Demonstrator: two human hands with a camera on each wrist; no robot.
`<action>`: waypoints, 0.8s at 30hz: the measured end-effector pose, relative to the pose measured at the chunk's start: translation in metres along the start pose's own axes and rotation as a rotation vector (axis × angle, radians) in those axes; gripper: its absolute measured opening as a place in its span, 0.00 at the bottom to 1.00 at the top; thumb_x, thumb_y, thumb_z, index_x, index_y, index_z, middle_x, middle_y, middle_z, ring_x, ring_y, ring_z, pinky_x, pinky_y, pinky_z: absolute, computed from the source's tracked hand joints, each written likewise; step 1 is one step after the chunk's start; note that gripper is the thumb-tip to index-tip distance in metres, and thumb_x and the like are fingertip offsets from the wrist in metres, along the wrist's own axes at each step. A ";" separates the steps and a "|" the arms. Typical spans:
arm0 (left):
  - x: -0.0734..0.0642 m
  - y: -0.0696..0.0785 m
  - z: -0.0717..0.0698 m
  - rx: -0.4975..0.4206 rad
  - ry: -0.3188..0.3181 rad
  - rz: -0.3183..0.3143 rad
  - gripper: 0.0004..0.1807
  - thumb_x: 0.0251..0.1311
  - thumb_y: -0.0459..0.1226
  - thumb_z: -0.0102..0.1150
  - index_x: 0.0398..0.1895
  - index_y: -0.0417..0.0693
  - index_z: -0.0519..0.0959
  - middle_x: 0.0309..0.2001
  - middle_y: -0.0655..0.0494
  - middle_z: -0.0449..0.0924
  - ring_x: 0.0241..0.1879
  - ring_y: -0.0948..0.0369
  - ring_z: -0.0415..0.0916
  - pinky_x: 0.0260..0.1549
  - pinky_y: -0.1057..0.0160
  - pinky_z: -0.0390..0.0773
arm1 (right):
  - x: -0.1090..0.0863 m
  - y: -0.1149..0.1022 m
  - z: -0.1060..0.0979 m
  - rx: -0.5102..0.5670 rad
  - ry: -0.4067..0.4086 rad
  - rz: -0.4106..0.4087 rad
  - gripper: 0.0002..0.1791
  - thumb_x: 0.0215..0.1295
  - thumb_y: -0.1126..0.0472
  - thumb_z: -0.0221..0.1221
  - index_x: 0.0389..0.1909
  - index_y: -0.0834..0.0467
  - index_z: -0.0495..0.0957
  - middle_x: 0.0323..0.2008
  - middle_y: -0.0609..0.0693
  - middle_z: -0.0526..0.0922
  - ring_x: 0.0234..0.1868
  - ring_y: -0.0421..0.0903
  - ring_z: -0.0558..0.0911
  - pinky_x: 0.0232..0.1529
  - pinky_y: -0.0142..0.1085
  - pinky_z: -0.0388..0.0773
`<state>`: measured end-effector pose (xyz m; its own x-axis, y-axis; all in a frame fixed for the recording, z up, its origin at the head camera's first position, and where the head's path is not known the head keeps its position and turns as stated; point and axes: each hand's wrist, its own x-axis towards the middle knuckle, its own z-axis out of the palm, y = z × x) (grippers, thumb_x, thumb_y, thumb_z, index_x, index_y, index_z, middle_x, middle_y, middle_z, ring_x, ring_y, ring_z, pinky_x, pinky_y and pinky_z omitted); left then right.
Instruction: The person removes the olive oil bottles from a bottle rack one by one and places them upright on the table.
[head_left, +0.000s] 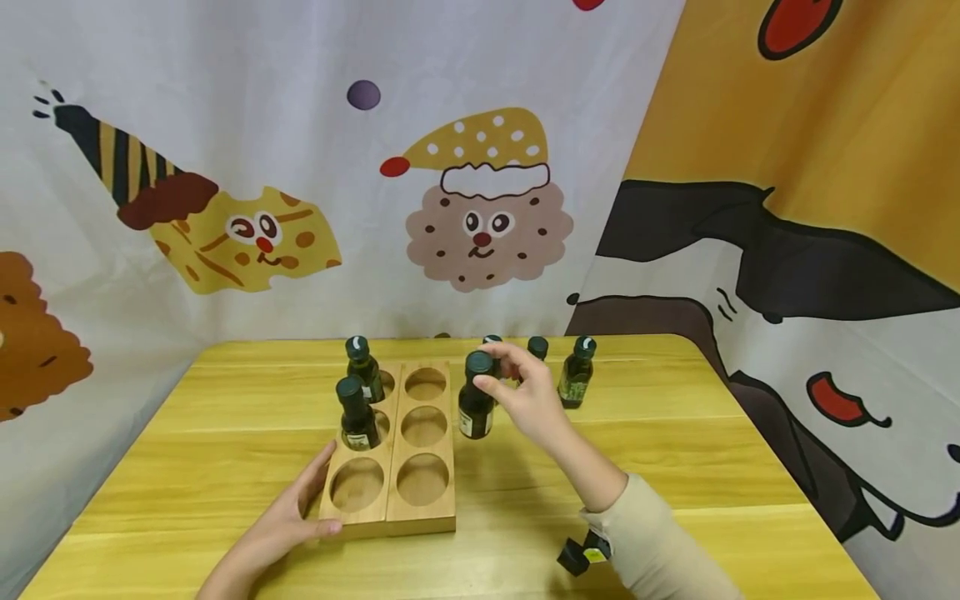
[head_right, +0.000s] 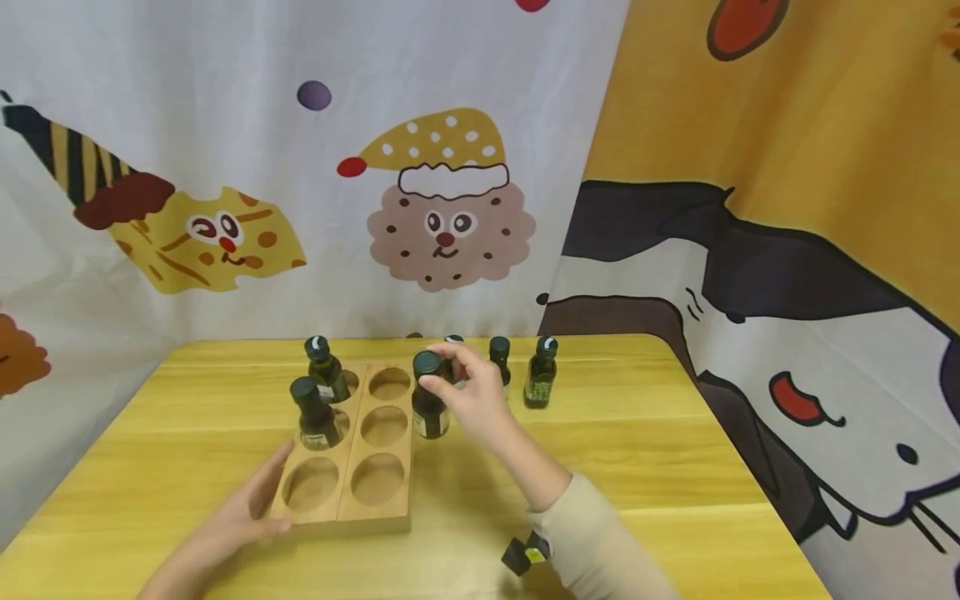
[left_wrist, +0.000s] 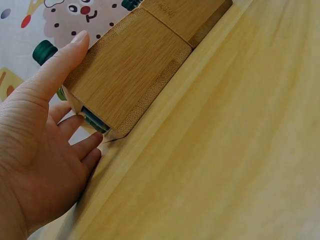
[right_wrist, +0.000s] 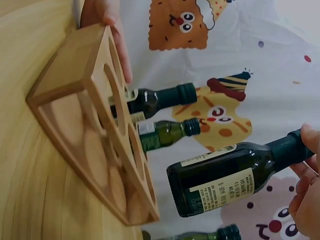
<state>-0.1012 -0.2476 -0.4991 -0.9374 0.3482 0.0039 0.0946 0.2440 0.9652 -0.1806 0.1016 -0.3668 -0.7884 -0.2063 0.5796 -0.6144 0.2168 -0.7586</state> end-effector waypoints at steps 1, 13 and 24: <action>0.000 0.000 0.000 -0.002 -0.001 -0.003 0.55 0.53 0.30 0.68 0.77 0.54 0.41 0.75 0.40 0.35 0.69 0.37 0.37 0.54 0.80 0.50 | -0.001 0.002 -0.002 -0.002 0.005 0.000 0.19 0.55 0.70 0.67 0.49 0.62 0.79 0.29 0.53 0.74 0.27 0.49 0.65 0.29 0.37 0.61; 0.000 -0.001 0.000 0.001 0.004 -0.008 0.56 0.53 0.30 0.68 0.77 0.53 0.41 0.74 0.39 0.36 0.69 0.37 0.38 0.54 0.80 0.51 | -0.007 0.015 -0.011 -0.065 0.025 0.043 0.18 0.55 0.70 0.67 0.49 0.64 0.79 0.21 0.61 0.63 0.23 0.46 0.58 0.26 0.36 0.56; 0.001 0.004 0.002 -0.007 0.001 0.037 0.55 0.52 0.29 0.68 0.77 0.50 0.43 0.74 0.36 0.37 0.68 0.35 0.38 0.55 0.80 0.51 | -0.016 0.004 -0.008 -0.058 0.036 0.080 0.17 0.55 0.74 0.65 0.47 0.71 0.78 0.22 0.49 0.64 0.22 0.44 0.58 0.23 0.33 0.57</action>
<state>-0.1011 -0.2448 -0.4956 -0.9338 0.3555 0.0400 0.1269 0.2246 0.9662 -0.1707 0.1132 -0.3770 -0.8349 -0.1520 0.5291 -0.5495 0.2862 -0.7849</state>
